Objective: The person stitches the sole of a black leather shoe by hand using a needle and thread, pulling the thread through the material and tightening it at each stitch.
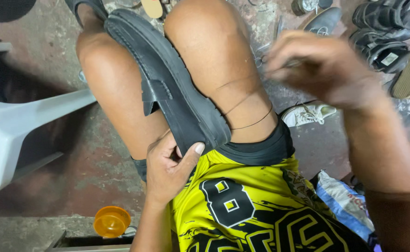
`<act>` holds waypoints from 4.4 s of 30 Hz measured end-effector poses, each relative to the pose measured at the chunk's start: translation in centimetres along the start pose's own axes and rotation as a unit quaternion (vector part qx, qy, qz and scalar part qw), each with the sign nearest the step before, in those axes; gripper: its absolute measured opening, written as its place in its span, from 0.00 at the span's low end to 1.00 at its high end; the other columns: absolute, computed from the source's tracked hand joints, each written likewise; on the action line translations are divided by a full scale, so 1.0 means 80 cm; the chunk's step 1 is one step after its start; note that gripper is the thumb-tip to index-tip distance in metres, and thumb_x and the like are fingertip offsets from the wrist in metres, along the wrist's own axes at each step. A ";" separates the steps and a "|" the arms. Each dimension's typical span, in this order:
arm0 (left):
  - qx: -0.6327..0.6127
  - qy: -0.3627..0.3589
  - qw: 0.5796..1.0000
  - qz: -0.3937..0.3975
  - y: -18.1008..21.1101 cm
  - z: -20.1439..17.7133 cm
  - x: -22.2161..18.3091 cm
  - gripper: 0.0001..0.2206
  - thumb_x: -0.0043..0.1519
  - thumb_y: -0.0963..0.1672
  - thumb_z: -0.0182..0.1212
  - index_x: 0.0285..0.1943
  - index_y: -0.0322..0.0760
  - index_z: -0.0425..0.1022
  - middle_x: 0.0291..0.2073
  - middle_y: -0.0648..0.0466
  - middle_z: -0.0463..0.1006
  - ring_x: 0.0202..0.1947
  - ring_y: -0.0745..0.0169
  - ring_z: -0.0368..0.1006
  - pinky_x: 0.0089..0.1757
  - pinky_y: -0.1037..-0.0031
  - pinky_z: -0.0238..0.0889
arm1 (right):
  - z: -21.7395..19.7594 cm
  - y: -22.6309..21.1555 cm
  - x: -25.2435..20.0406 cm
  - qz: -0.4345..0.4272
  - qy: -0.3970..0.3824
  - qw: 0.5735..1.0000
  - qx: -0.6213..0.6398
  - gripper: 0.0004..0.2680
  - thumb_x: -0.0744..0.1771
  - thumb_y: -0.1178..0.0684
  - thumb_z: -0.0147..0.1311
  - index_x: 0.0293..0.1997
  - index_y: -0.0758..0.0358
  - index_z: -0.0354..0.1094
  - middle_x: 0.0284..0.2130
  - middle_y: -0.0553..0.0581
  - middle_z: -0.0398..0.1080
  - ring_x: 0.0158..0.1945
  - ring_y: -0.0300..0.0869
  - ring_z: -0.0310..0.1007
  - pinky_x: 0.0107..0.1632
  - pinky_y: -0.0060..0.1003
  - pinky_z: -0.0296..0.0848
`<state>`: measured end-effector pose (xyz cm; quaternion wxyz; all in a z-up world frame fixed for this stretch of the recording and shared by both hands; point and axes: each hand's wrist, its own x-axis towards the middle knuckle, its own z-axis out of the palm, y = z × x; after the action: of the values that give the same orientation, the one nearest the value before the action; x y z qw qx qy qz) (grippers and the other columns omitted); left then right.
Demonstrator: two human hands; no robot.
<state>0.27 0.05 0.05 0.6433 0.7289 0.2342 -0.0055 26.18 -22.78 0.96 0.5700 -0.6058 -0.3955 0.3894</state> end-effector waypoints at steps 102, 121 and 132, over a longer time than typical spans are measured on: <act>-0.234 0.059 0.970 0.026 -0.008 -0.007 -0.042 0.07 0.69 0.42 0.55 0.41 0.32 0.72 0.45 0.46 0.78 0.29 0.69 0.68 0.30 0.78 0.60 | 0.109 -0.031 0.013 0.067 -0.089 0.935 -0.338 0.06 0.66 0.50 0.59 0.35 0.58 0.67 0.23 0.53 0.71 0.28 0.47 0.76 0.31 0.46 0.71; 0.096 -0.184 0.970 -0.127 0.008 -0.005 0.005 0.04 0.64 0.40 0.56 0.44 0.34 0.75 0.19 0.52 0.77 0.19 0.62 0.76 0.27 0.70 0.68 | 0.132 -0.030 -0.024 0.021 -0.122 0.896 -0.425 0.10 0.59 0.62 0.54 0.42 0.61 0.67 0.37 0.55 0.69 0.40 0.46 0.76 0.40 0.40 0.76; 0.112 -0.222 0.935 -0.252 -0.020 -0.005 0.011 0.07 0.61 0.40 0.56 0.30 0.32 0.75 0.15 0.55 0.77 0.15 0.70 0.70 0.22 0.76 0.63 | 0.132 -0.041 -0.029 0.006 -0.135 0.882 -0.452 0.10 0.62 0.51 0.55 0.45 0.60 0.66 0.40 0.56 0.68 0.47 0.47 0.73 0.42 0.42 0.73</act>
<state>0.38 0.84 -1.63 0.5706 0.6935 0.2594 -0.3552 15.43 -20.77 3.82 0.1732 -0.7417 -0.5978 0.2502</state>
